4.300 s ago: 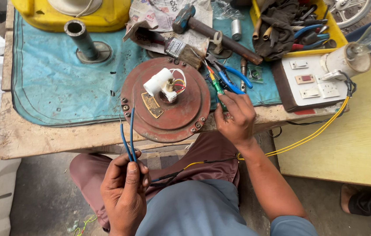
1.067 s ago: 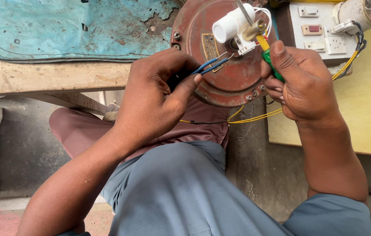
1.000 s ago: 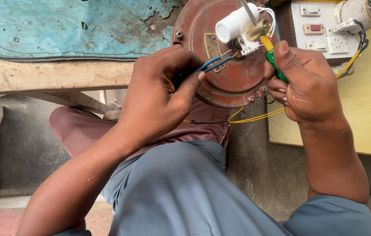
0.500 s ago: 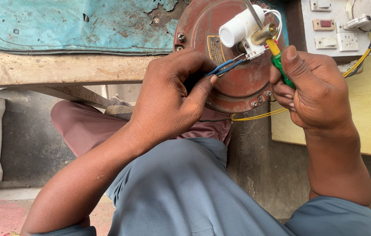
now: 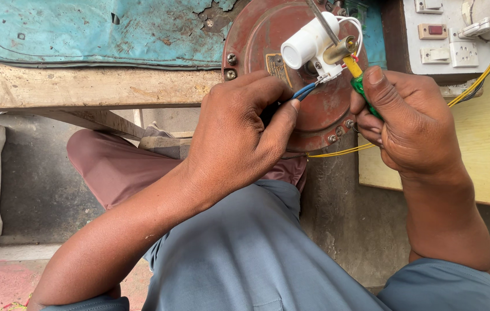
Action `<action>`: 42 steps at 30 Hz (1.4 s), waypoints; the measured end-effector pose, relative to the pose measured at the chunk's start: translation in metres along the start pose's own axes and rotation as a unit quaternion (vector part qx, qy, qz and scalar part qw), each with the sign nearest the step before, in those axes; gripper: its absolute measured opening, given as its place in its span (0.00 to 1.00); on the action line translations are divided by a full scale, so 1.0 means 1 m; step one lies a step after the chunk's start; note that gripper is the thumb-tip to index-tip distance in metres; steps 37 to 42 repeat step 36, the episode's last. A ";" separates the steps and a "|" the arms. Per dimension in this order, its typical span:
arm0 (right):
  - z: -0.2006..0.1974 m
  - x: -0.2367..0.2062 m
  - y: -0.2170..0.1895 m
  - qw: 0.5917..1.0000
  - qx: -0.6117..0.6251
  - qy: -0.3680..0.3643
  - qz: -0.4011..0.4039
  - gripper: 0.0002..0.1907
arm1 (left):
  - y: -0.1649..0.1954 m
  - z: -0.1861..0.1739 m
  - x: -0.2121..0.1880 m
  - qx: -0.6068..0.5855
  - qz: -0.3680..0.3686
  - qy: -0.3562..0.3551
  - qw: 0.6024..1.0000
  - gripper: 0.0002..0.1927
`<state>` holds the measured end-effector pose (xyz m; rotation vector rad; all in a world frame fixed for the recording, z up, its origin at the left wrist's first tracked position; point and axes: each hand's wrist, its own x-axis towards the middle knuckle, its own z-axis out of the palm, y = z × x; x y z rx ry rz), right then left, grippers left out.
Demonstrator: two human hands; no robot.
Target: The person sits on the floor at a workbench repairing an electrical switch component mounted on a round pump base. They use a screwdriver to loosen and tighten screws on the component, reposition and connect wires by hand, adjust small parts, and finally strip or twist a blue wire with their fingers.
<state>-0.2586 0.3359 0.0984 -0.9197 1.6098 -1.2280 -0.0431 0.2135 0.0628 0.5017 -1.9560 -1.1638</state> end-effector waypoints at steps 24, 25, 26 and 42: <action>0.018 -0.021 -0.011 0.997 -0.075 -0.021 0.015 0.24 | 0.030 -0.022 -0.010 0.002 -0.061 -0.010 0.998 0.06; 0.017 -0.023 -0.013 0.997 -0.077 -0.022 0.014 0.24 | 0.032 -0.023 -0.011 0.005 -0.062 -0.013 0.998 0.06; 0.015 -0.026 -0.013 0.997 -0.079 -0.023 0.014 0.23 | 0.035 -0.024 -0.012 0.008 -0.064 -0.017 0.998 0.06; 0.011 -0.038 -0.023 0.998 -0.035 0.011 0.047 0.24 | 0.072 -0.027 -0.018 0.001 -0.057 -0.058 0.997 0.05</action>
